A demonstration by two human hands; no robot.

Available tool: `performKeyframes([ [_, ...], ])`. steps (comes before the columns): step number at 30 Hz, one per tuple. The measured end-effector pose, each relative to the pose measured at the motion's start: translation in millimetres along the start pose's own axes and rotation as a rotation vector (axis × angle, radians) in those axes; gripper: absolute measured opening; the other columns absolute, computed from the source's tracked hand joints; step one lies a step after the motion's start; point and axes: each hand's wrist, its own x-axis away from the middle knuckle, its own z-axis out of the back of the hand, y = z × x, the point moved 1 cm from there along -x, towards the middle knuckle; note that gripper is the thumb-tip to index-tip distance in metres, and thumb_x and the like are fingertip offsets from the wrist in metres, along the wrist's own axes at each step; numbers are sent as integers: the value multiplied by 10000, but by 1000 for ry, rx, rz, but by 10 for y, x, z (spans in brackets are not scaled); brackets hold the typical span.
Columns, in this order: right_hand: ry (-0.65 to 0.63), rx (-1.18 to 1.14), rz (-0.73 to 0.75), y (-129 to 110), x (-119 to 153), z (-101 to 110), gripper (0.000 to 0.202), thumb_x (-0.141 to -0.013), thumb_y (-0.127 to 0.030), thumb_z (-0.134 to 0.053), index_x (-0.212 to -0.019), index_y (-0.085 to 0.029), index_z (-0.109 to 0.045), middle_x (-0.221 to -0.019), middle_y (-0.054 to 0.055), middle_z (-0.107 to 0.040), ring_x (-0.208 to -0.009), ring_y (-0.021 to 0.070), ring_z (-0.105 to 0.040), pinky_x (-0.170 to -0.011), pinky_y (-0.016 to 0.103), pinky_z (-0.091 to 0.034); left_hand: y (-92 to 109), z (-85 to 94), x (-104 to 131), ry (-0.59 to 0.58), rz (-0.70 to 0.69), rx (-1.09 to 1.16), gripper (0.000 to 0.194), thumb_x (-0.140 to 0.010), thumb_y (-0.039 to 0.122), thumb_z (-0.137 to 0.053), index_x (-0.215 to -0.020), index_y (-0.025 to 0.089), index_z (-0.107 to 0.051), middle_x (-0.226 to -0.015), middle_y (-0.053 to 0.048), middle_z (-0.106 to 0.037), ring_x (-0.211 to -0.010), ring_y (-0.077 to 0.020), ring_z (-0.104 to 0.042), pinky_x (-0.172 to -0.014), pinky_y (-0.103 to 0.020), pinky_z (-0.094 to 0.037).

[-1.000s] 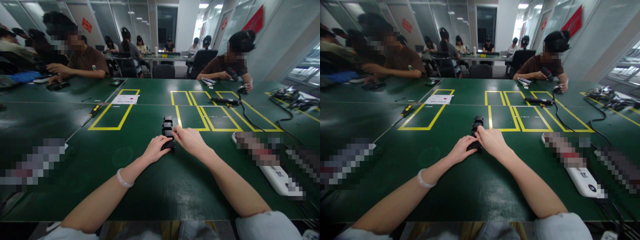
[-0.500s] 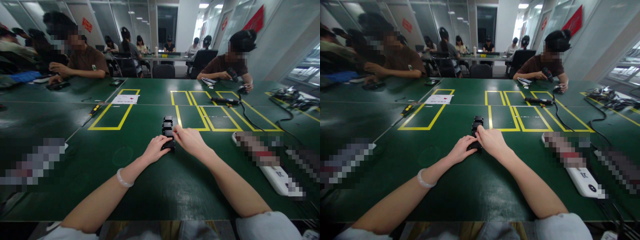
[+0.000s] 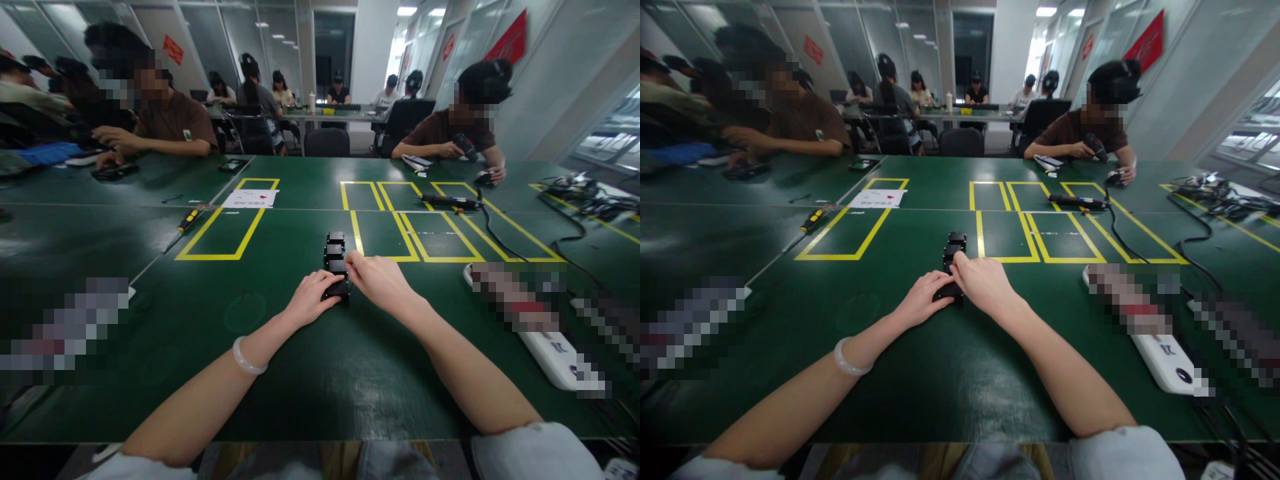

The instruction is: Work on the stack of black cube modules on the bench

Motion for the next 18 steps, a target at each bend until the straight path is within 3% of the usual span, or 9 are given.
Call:
performKeyframes([
  [4, -22, 21, -8, -2, -2, 4, 306, -965, -374, -289, -957, -194, -537, -726, 43, -694, -626, 172, -635, -500, 263, -187, -3, -5, -3, 1, -1, 0, 419, -853, 311, -592, -1261, 263, -510, -1134, -51, -556, -1023, -236, -509, -885, -378, -404],
  [13, 1, -40, -7, 4, -5, -14, 255, -933, -251, -306, -1085, -186, -501, -729, 28, -688, -604, 155, -616, -516, 254, -214, -6, -3, -3, 5, -1, 5, 424, -847, 306, -600, -1260, 267, -513, -1130, -45, -554, -1020, -232, -511, -882, -370, -408],
  [18, 11, -30, -7, 13, -5, -33, 259, -941, -275, -288, -1032, -178, -510, -712, 33, -680, -576, 141, -592, -505, 258, -196, 3, 7, 3, -3, 9, 10, 454, -854, 310, -591, -1291, 266, -476, -1153, -50, -551, -1034, -237, -510, -885, -372, -406],
])
